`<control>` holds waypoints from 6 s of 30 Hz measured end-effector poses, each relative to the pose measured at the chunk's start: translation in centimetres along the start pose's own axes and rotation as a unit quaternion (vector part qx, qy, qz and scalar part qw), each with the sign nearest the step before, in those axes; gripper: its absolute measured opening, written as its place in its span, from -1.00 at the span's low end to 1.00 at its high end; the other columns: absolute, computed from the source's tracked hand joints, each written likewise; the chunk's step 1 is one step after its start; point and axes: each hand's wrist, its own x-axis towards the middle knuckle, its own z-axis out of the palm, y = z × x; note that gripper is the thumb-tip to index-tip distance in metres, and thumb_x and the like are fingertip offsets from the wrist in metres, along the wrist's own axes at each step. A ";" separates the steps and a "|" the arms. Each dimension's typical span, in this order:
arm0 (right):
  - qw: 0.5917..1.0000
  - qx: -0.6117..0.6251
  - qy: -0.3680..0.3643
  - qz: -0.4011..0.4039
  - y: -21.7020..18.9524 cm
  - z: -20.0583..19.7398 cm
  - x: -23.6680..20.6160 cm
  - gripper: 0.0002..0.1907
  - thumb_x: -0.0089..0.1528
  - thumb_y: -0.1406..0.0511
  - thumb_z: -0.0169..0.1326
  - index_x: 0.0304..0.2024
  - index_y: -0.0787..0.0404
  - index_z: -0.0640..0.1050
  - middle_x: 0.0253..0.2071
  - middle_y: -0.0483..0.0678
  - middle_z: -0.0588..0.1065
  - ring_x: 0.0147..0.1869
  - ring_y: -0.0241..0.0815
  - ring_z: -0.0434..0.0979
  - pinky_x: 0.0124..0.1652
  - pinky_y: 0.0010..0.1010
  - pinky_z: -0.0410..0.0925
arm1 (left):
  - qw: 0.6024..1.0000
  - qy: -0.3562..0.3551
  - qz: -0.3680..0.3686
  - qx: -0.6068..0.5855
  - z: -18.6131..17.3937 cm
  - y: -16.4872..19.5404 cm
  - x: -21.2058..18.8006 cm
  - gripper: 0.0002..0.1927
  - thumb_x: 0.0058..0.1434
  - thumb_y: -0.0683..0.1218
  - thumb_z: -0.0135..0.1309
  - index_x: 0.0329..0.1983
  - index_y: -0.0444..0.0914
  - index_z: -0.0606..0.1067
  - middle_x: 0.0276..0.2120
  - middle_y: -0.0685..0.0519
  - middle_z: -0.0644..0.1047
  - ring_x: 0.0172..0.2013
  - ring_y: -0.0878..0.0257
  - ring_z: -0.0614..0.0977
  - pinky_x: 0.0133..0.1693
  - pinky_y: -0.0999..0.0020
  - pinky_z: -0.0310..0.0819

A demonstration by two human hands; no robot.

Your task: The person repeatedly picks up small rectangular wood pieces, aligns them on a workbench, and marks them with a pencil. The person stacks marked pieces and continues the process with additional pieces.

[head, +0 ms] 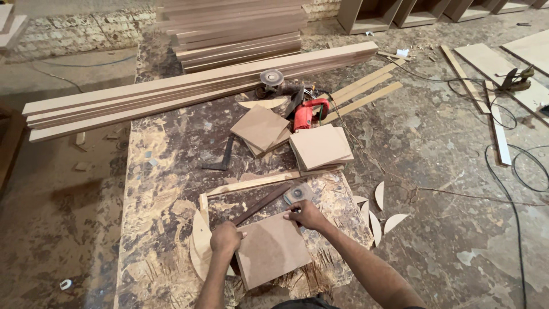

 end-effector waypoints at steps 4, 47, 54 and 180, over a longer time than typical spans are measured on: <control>1.000 -0.024 0.012 0.006 -0.5 0.2 -0.5 -0.60 0.18 0.17 0.32 -0.03 0.29 0.66 -0.45 -0.02 0.63 -0.50 -0.31 0.60 -0.45 -0.44 0.49 | 0.997 -0.063 -0.028 0.019 -0.2 0.3 -0.2 -0.46 0.16 0.26 0.25 -0.13 -0.31 0.60 -0.21 -0.14 0.70 -0.17 0.02 0.77 -0.08 0.08 0.64; 0.979 -0.039 0.201 -0.008 5.9 3.2 -2.1 -0.66 0.14 0.14 0.29 -0.17 0.26 0.68 -0.32 0.09 0.65 -0.29 -0.04 0.69 -0.21 -0.27 0.50 | 0.886 0.137 -0.120 -0.427 11.0 -2.3 -4.1 -0.56 0.22 -0.09 0.24 0.12 -0.41 0.56 -0.16 -0.10 0.69 -0.18 0.18 0.72 -0.06 0.33 0.57; 0.983 -0.044 0.177 0.022 5.6 2.9 -1.9 -0.72 0.15 0.16 0.28 -0.21 0.21 0.71 -0.39 0.07 0.65 -0.37 -0.06 0.65 -0.26 -0.27 0.46 | 0.891 0.149 -0.130 -0.409 11.2 -1.9 -4.6 -0.56 0.22 -0.06 0.25 0.12 -0.37 0.57 -0.16 -0.08 0.68 -0.17 0.16 0.72 -0.06 0.30 0.56; 0.987 -0.023 0.039 -0.155 13.9 0.6 -7.7 -0.75 0.44 0.30 -0.05 -0.13 0.29 0.63 -0.28 0.09 0.61 -0.34 -0.22 0.67 -0.48 -0.47 0.48 | 0.946 0.191 0.260 0.025 11.0 6.7 4.3 -0.48 0.39 0.19 -0.01 0.13 -0.32 0.49 -0.13 -0.13 0.44 -0.11 -0.04 0.46 -0.01 -0.01 0.29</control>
